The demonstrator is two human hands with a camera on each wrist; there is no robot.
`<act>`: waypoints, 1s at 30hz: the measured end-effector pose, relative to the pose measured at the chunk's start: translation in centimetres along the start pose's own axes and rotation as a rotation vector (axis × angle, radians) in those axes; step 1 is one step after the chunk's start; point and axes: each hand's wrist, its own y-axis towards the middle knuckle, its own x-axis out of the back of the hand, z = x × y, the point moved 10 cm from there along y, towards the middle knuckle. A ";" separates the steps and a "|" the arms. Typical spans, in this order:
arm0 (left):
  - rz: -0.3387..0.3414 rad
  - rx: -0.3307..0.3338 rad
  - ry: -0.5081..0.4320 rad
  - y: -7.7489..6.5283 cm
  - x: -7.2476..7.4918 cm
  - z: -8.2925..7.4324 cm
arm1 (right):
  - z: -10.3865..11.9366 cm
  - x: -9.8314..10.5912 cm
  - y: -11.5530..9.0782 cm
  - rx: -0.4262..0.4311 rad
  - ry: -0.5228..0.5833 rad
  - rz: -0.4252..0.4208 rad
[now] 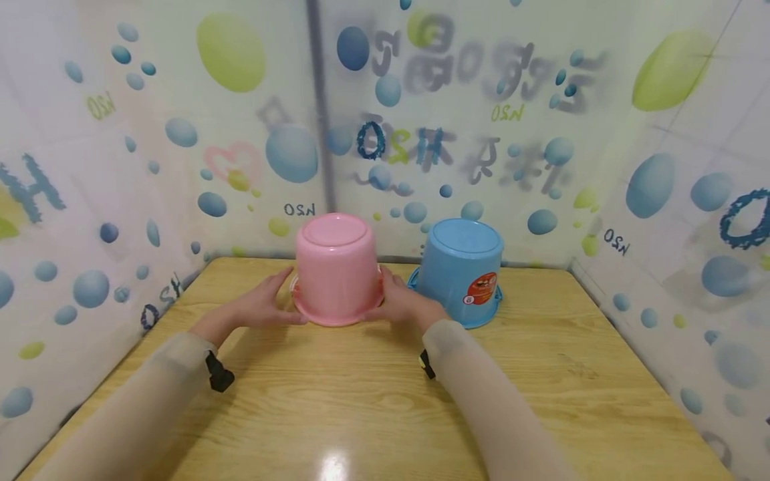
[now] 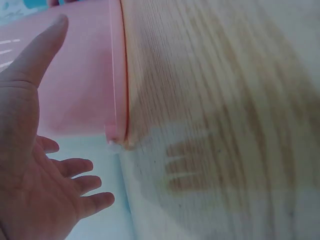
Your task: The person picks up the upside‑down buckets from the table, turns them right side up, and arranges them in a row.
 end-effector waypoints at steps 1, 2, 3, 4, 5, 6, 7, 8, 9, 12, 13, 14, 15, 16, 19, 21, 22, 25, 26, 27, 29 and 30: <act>0.012 0.007 0.000 0.2 -0.1 0.1 | 0.0 0.0 0.2 -0.003 0.004 -0.002; 0.024 0.016 -0.003 0.4 -0.2 0.3 | -0.1 0.0 0.4 -0.003 0.006 -0.005; 0.035 0.027 -0.005 0.6 -0.3 0.4 | -0.2 -0.1 0.6 -0.009 0.007 -0.004; 0.044 0.035 -0.010 0.7 -0.3 0.5 | -0.2 -0.3 0.8 -0.014 0.009 0.000; 0.054 0.042 -0.019 0.8 -0.4 0.7 | -0.3 -0.4 0.9 -0.020 0.008 0.003; 0.061 0.052 -0.032 0.9 -0.5 0.8 | -0.4 -0.6 1.1 -0.027 0.012 0.008; 0.066 0.060 -0.042 1.0 -0.6 1.0 | -0.5 -0.7 1.3 -0.030 0.014 0.010; 0.071 0.068 -0.049 1.1 -0.7 1.2 | -0.6 -0.9 1.5 -0.037 0.016 0.012; 0.073 0.070 -0.054 1.2 -0.8 1.3 | -0.7 -1.0 1.6 -0.045 0.023 0.011; 0.068 0.048 -0.069 1.6 -0.9 1.3 | -1.0 -1.1 2.2 -0.068 0.032 0.001; 0.067 0.034 -0.070 1.7 -1.0 1.2 | -1.1 -1.1 2.3 -0.075 0.030 -0.003; 0.067 0.021 -0.071 1.8 -1.1 1.2 | -1.2 -1.1 2.4 -0.086 0.027 -0.004; 0.069 0.010 -0.074 1.9 -1.1 1.1 | -1.3 -1.0 2.5 -0.099 0.024 -0.005; 0.072 0.003 -0.078 2.0 -1.2 1.0 | -1.4 -1.0 2.5 -0.110 0.020 -0.003; 0.094 0.014 -0.090 2.2 -1.6 1.1 | -1.4 -1.0 2.5 -0.133 0.021 0.011; 0.099 0.016 -0.097 2.4 -1.8 1.1 | -1.4 -1.0 2.5 -0.135 0.016 0.020; 0.098 0.019 -0.096 2.4 -1.9 1.2 | -1.4 -1.1 2.4 -0.134 0.011 0.023; 0.078 0.010 -0.089 2.6 -1.9 1.0 | -1.3 -1.1 2.4 -0.130 -0.015 0.027; 0.067 0.006 -0.093 2.6 -1.8 1.0 | -1.3 -1.1 2.4 -0.127 -0.021 0.025; 0.058 0.005 -0.094 2.6 -1.8 1.0 | -1.3 -1.1 2.3 -0.123 -0.032 0.022; 0.045 0.001 -0.090 2.7 -1.7 1.0 | -1.2 -1.1 2.3 -0.115 -0.045 0.019; 0.039 -0.001 -0.092 2.7 -1.7 1.0 | -1.2 -1.1 2.3 -0.108 -0.049 0.016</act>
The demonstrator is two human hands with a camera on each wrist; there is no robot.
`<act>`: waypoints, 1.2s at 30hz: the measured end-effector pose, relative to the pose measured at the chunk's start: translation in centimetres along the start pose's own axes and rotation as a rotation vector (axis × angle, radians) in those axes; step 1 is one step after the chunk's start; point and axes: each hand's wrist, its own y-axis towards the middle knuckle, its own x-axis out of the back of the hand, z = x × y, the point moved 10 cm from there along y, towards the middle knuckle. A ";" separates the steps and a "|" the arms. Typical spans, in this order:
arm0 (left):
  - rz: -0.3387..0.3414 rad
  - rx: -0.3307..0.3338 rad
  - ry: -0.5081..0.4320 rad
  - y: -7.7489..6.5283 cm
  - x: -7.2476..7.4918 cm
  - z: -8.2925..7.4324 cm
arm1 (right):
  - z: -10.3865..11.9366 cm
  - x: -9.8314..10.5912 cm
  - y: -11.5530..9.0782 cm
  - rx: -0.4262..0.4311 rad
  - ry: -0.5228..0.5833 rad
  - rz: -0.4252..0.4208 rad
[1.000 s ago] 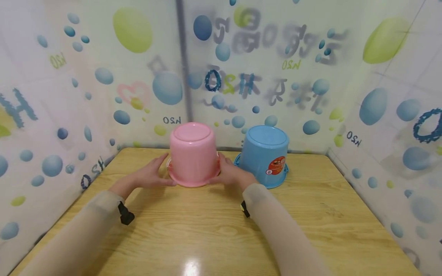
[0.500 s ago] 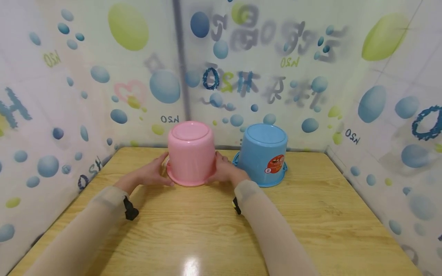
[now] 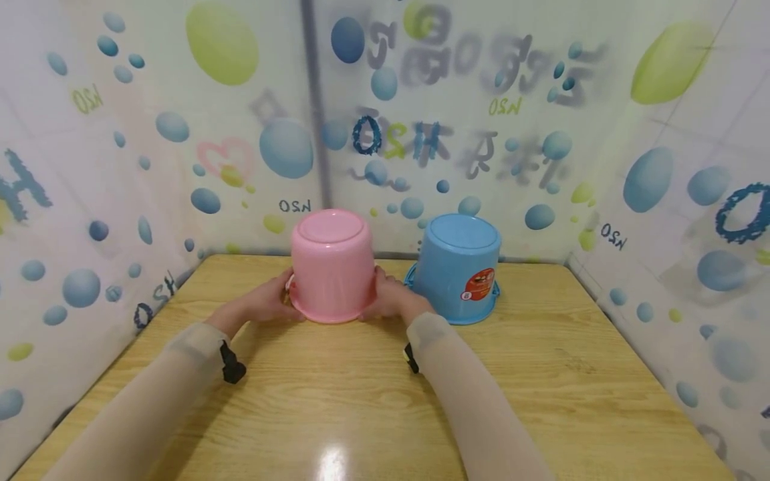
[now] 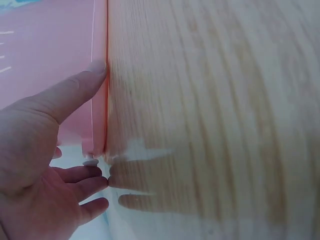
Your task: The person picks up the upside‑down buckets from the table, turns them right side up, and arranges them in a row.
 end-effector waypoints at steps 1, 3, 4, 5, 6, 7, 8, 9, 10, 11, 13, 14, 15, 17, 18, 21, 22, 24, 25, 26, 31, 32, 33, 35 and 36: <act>-0.003 0.000 -0.005 0.0 0.0 0.1 | 0.1 0.0 0.0 0.006 -0.010 -0.004; -0.005 -0.013 -0.004 0.0 0.0 0.2 | 0.2 0.0 -0.2 0.019 -0.025 -0.010; -0.005 -0.018 -0.008 -0.1 0.0 0.2 | 0.2 -0.1 -0.2 0.021 -0.021 -0.010; -0.006 -0.026 -0.014 -0.2 0.0 0.2 | 0.3 -0.1 -0.3 0.024 -0.017 -0.012; -0.006 -0.034 -0.024 -0.4 0.0 0.2 | 0.3 -0.1 -0.3 0.028 -0.013 -0.011; -0.008 -0.046 -0.029 -0.6 0.1 0.2 | 0.4 -0.1 -0.4 0.037 -0.008 -0.009; -0.010 -0.059 -0.033 -0.8 0.2 0.1 | 0.5 -0.1 -0.5 0.048 0.000 -0.008; -0.012 -0.068 -0.033 -1.0 0.3 0.1 | 0.7 -0.1 -0.6 0.061 0.007 -0.006; -0.013 -0.065 -0.037 -1.3 0.5 0.2 | 0.9 0.0 -0.7 0.072 0.016 -0.005; -0.011 -0.066 -0.035 -1.5 0.6 0.3 | 1.0 0.1 -0.8 0.085 0.014 -0.003; -0.005 -0.056 -0.035 -1.9 0.8 0.5 | 1.3 0.2 -1.0 0.104 0.014 0.002; 0.000 -0.050 -0.036 -2.1 0.9 0.6 | 1.4 0.2 -1.1 0.108 0.013 0.003; 0.005 -0.042 -0.037 -2.2 1.0 0.7 | 1.4 0.3 -1.2 0.110 0.012 0.004; 0.015 -0.037 -0.044 -2.5 1.1 0.7 | 1.4 0.4 -1.3 0.114 0.002 0.007; 0.017 -0.039 -0.052 -2.6 1.1 0.7 | 1.5 0.4 -1.5 0.118 0.003 0.008; 0.013 -0.058 -0.078 -2.9 1.3 0.5 | 1.7 0.6 -1.7 0.140 0.008 0.012; 0.011 -0.064 -0.088 -3.0 1.4 0.4 | 1.7 0.6 -1.8 0.147 0.009 0.014; 0.006 -0.076 -0.106 -3.2 1.5 0.3 | 1.7 0.7 -2.0 0.154 0.024 0.014; 0.005 -0.078 -0.109 -3.4 1.5 0.3 | 1.7 0.8 -2.1 0.156 0.032 0.015; 0.004 -0.080 -0.109 -3.5 1.6 0.3 | 1.7 0.9 -2.3 0.159 0.040 0.015; -0.005 -0.094 -0.128 -3.9 1.8 -0.2 | 1.7 1.3 -3.1 0.154 0.065 0.002; -0.007 -0.095 -0.139 -4.0 1.8 -0.3 | 1.8 1.4 -3.3 0.155 0.068 -0.003; -0.009 -0.095 -0.151 -4.1 1.9 -0.4 | 1.8 1.5 -3.5 0.154 0.070 -0.008; -0.011 -0.096 -0.173 -4.3 2.0 -0.5 | 1.9 1.7 -3.8 0.156 0.075 -0.018; -0.012 -0.095 -0.183 -4.4 2.0 -0.6 | 2.0 1.8 -4.0 0.160 0.077 -0.024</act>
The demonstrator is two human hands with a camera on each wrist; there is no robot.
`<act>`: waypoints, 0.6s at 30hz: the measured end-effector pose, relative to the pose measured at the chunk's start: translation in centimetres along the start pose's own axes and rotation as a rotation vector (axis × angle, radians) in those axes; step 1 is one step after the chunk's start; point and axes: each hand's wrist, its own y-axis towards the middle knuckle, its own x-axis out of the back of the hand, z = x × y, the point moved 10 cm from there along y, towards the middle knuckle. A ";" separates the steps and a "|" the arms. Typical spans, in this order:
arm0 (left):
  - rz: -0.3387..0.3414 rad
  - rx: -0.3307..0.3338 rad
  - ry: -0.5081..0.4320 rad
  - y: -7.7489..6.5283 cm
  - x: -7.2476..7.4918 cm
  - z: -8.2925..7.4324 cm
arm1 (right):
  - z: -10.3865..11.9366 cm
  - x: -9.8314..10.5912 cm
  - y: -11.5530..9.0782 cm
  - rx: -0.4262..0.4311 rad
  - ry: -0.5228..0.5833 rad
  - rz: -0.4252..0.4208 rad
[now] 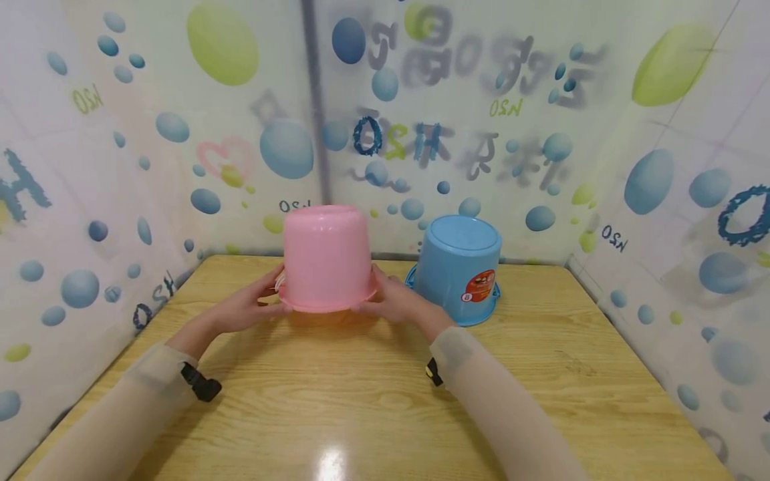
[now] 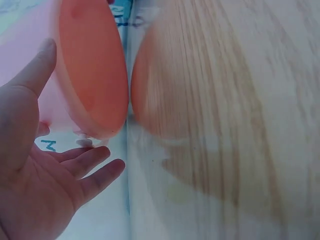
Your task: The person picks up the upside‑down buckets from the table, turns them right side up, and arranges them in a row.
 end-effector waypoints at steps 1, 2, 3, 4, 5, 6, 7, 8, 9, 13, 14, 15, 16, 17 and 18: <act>-0.003 0.005 -0.007 -0.1 0.0 -0.1 | 0.1 0.1 -0.1 0.004 0.003 -0.006; -0.007 0.008 -0.010 -0.2 0.1 -0.2 | 0.2 0.2 -0.2 0.008 0.008 -0.012; -0.013 0.007 -0.010 -0.2 0.1 -0.3 | 0.2 0.2 -0.3 0.007 0.012 -0.018; -0.021 0.005 -0.010 -0.3 0.2 -0.5 | 0.2 0.3 -0.4 0.008 0.017 -0.025; -0.031 0.002 -0.009 -0.4 0.3 -0.6 | 0.3 0.4 -0.5 0.014 0.023 -0.033; -0.041 -0.005 -0.013 -0.4 0.4 -0.8 | 0.4 0.5 -0.6 0.019 0.027 -0.041; -0.051 -0.016 -0.014 -0.5 0.5 -1.0 | 0.4 0.5 -0.7 0.023 0.035 -0.048; -0.061 -0.031 -0.022 -0.5 0.6 -1.3 | 0.5 0.6 -0.8 0.031 0.041 -0.056; -0.072 -0.047 -0.030 -0.5 0.7 -1.5 | 0.7 0.6 -0.9 0.039 0.047 -0.064; -0.117 -0.112 -0.040 -0.7 1.0 -2.6 | 1.1 0.9 -1.4 0.075 0.059 -0.096; -0.130 -0.121 -0.033 -0.8 1.1 -2.8 | 1.2 0.9 -1.5 0.079 0.060 -0.104; -0.142 -0.127 -0.019 -0.8 1.2 -2.9 | 1.2 1.0 -1.6 0.079 0.065 -0.114; -0.151 -0.136 -0.009 -0.9 1.2 -3.1 | 1.3 1.1 -1.7 0.081 0.068 -0.124; -0.158 -0.140 -0.004 -1.0 1.2 -3.2 | 1.4 1.2 -1.9 0.084 0.079 -0.134; -0.163 -0.143 0.003 -1.0 1.2 -3.2 | 1.5 1.3 -1.9 0.085 0.088 -0.145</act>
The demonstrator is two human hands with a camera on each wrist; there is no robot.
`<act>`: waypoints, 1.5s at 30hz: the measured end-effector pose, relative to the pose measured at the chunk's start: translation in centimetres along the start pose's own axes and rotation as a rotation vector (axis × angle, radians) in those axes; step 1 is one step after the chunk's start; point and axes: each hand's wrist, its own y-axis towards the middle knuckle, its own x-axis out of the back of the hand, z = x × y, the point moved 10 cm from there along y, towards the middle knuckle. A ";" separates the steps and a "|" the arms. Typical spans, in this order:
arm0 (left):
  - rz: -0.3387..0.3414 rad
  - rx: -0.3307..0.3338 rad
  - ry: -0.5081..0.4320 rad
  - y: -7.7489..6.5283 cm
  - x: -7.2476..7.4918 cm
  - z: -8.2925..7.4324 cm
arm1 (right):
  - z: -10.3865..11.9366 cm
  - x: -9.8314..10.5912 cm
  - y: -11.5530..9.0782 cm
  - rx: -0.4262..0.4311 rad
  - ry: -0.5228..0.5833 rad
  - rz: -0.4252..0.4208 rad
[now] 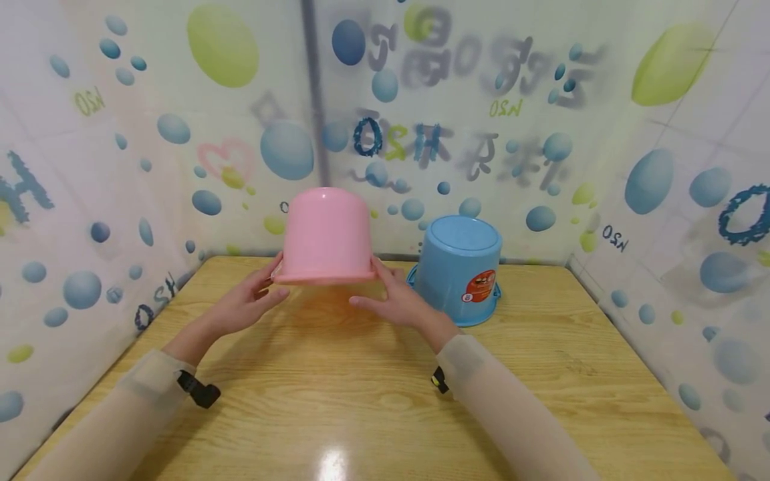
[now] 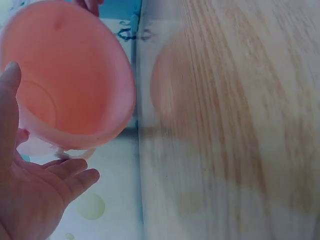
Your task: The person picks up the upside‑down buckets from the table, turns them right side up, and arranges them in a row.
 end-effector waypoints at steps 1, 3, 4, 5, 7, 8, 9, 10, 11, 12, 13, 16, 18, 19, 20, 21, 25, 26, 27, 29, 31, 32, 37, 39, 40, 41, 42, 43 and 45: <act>-0.004 -0.004 -0.003 0.0 0.0 -0.1 | 0.1 0.1 -0.1 0.000 0.009 -0.011; -0.012 -0.003 -0.018 -0.1 0.0 0.0 | 0.5 0.4 -0.2 0.013 0.025 -0.029; -0.019 -0.006 -0.031 -0.1 0.0 0.0 | 0.6 0.5 -0.2 0.022 0.030 -0.036; -0.028 -0.007 -0.041 -0.1 0.0 0.0 | 0.8 0.6 -0.3 0.034 0.036 -0.041; -0.055 -0.018 -0.071 -0.1 0.2 -0.2 | 1.3 0.7 -0.3 0.063 0.063 -0.049; -0.069 -0.029 -0.088 0.0 0.3 -0.3 | 1.5 0.8 -0.3 0.077 0.079 -0.053; -0.080 -0.046 -0.106 0.1 0.4 -0.6 | 1.8 0.9 -0.2 0.091 0.095 -0.057; -0.091 -0.063 -0.127 0.1 0.4 -0.8 | 2.2 1.0 -0.2 0.110 0.120 -0.060; -0.099 -0.078 -0.145 0.2 0.5 -1.1 | 2.5 1.1 -0.2 0.131 0.145 -0.062; -0.105 -0.090 -0.162 0.2 0.6 -1.2 | 2.8 1.2 -0.1 0.149 0.166 -0.064; -0.108 -0.103 -0.175 0.3 0.6 -1.4 | 3.1 1.4 0.0 0.168 0.181 -0.066; -0.125 -0.105 -0.190 0.2 0.8 -1.5 | 4.0 1.8 0.1 0.222 0.218 -0.070; -0.140 -0.094 -0.195 0.1 1.1 -1.5 | 4.3 2.2 0.2 0.244 0.226 -0.080; -0.149 -0.090 -0.199 0.1 1.2 -1.5 | 4.3 2.3 0.2 0.252 0.237 -0.082; -0.159 -0.082 -0.198 0.0 1.4 -1.5 | 4.3 2.5 0.2 0.254 0.248 -0.086; -0.167 -0.080 -0.202 0.0 1.6 -1.6 | 4.1 2.6 0.3 0.253 0.260 -0.090; -0.205 -0.087 -0.209 0.1 2.3 -2.0 | 3.5 2.9 0.3 0.231 0.326 -0.087; -0.211 -0.091 -0.209 0.1 2.4 -2.2 | 3.4 2.9 0.2 0.227 0.342 -0.083; -0.216 -0.099 -0.214 0.2 2.6 -2.3 | 3.3 3.0 0.2 0.224 0.357 -0.078; -0.227 -0.115 -0.190 0.2 2.9 -2.7 | 3.4 3.0 0.1 0.223 0.370 -0.068; -0.237 -0.136 -0.154 0.1 3.2 -3.1 | 3.6 3.1 0.0 0.223 0.365 -0.058; -0.239 -0.146 -0.133 0.1 3.3 -3.4 | 3.7 3.2 0.0 0.226 0.354 -0.054; -0.229 -0.182 -0.050 -0.1 4.0 -4.2 | 4.4 3.4 -0.1 0.258 0.265 -0.031; -0.213 -0.184 -0.029 -0.2 4.1 -4.5 | 4.5 3.4 -0.1 0.275 0.224 -0.029; -0.205 -0.187 -0.019 -0.2 4.1 -4.6 | 4.5 3.5 -0.2 0.280 0.205 -0.032; -0.196 -0.191 -0.009 -0.2 4.2 -4.7 | 4.6 3.5 -0.2 0.287 0.188 -0.036; -0.188 -0.194 0.003 -0.3 4.2 -4.8 | 4.6 3.6 -0.2 0.290 0.168 -0.043; -0.179 -0.201 0.019 -0.3 4.2 -4.9 | 4.6 3.7 -0.3 0.292 0.149 -0.051; -0.167 -0.218 0.045 -0.3 4.2 -5.1 | 4.6 3.8 -0.5 0.295 0.117 -0.069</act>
